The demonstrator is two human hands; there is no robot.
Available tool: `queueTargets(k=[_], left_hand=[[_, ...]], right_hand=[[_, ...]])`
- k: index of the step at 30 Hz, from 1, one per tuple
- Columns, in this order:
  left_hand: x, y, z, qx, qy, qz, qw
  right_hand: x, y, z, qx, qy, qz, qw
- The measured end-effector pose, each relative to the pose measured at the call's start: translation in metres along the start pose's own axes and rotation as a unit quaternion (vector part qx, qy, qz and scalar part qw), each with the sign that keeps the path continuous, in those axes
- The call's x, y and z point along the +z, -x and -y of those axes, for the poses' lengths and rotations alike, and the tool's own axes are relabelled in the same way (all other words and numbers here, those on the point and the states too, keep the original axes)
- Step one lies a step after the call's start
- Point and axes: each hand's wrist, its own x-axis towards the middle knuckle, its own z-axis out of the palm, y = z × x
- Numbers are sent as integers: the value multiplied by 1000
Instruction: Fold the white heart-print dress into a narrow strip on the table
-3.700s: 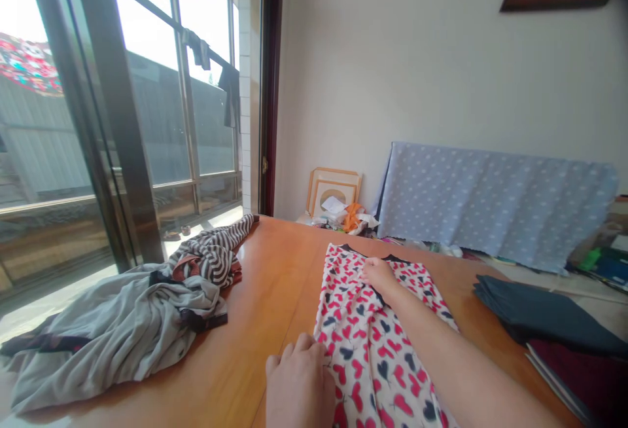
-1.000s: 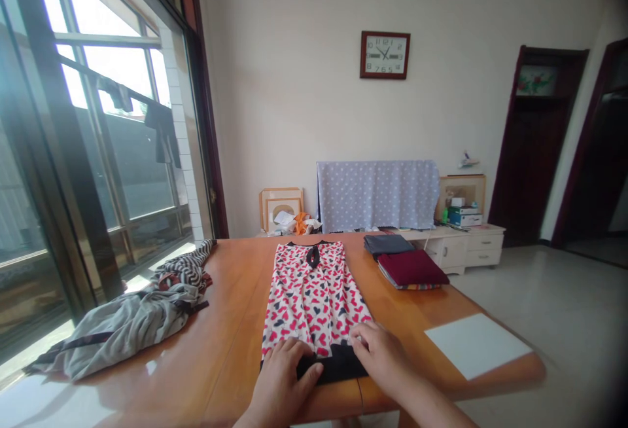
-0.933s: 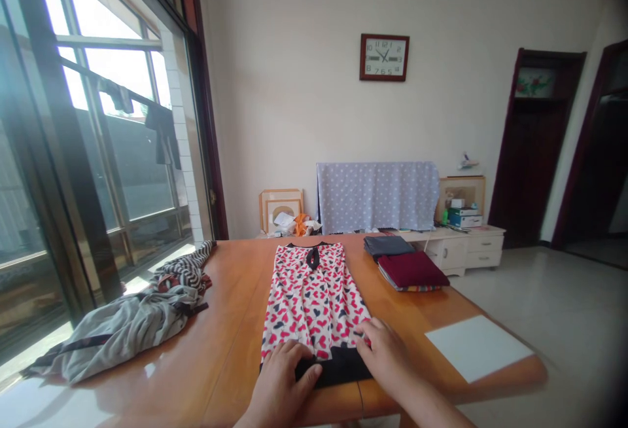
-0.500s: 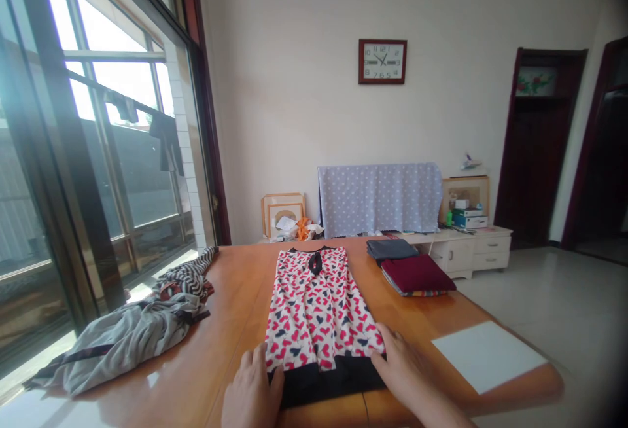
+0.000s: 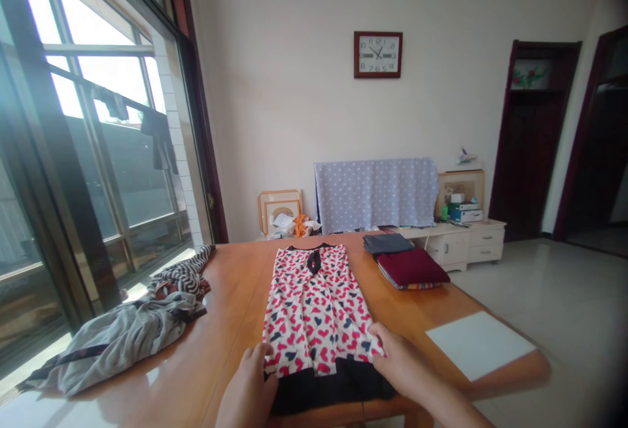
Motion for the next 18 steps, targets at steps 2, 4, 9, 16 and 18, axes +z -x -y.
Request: queueTargets(k=[2, 4, 9, 16, 18], left_hand=[[-11, -1, -8, -4, -74, 1, 997], [-21, -6, -18, 1, -117, -1, 993], [-26, -37, -32, 71, -71, 61, 993], [-7, -105, -47, 121, -40, 87, 988], [0, -128, -52, 124, -42, 87, 988]], right_hand=[[-6, -1, 0, -8, 11, -3, 1000], [-12, -6, 2, -17, 30, -32, 999], [-21, -31, 13, -42, 15, -53, 998], [-14, -77, 34, -69, -61, -21, 996], [-12, -95, 37, -63, -75, -21, 995]])
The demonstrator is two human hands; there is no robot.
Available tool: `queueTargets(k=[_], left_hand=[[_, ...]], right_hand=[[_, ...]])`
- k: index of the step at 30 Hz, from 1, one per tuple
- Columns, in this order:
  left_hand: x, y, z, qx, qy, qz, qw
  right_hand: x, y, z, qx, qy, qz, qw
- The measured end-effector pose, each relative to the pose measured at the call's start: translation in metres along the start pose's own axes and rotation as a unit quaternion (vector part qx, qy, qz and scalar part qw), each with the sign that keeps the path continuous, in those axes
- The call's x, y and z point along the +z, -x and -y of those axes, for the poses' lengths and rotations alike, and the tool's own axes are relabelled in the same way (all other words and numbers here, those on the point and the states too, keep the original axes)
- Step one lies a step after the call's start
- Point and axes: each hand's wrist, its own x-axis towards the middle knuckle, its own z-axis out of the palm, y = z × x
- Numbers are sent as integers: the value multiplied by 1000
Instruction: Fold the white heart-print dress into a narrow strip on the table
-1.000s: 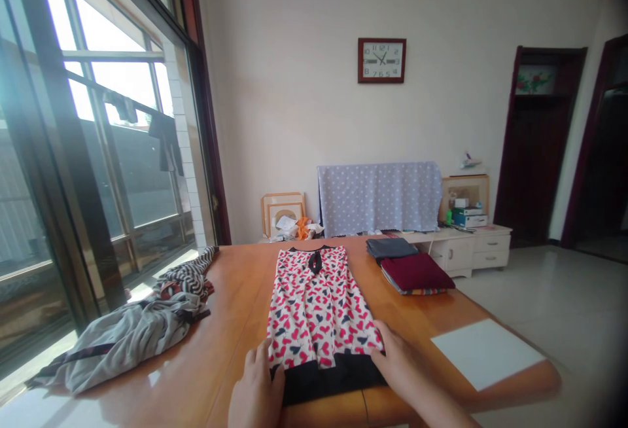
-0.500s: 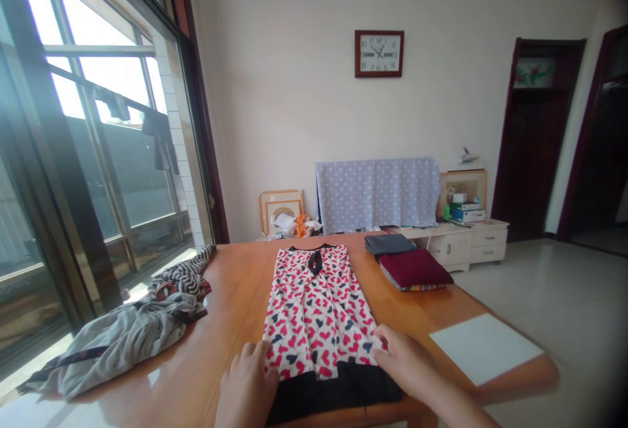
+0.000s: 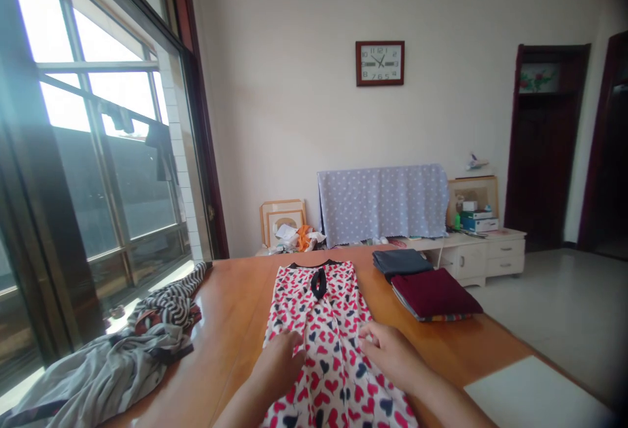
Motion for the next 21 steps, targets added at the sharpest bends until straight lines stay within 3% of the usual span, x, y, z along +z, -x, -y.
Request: queueTargets(k=[8, 13, 21], left_hand=[[24, -101, 21, -16, -5, -39, 999], [27, -164, 36, -55, -24, -40, 997], [43, -259, 50, -103, -7, -53, 993]], right_hand=[[10, -63, -10, -43, -54, -37, 997], [34, -69, -27, -62, -41, -59, 996], [50, -78, -57, -74, 4, 13, 997]])
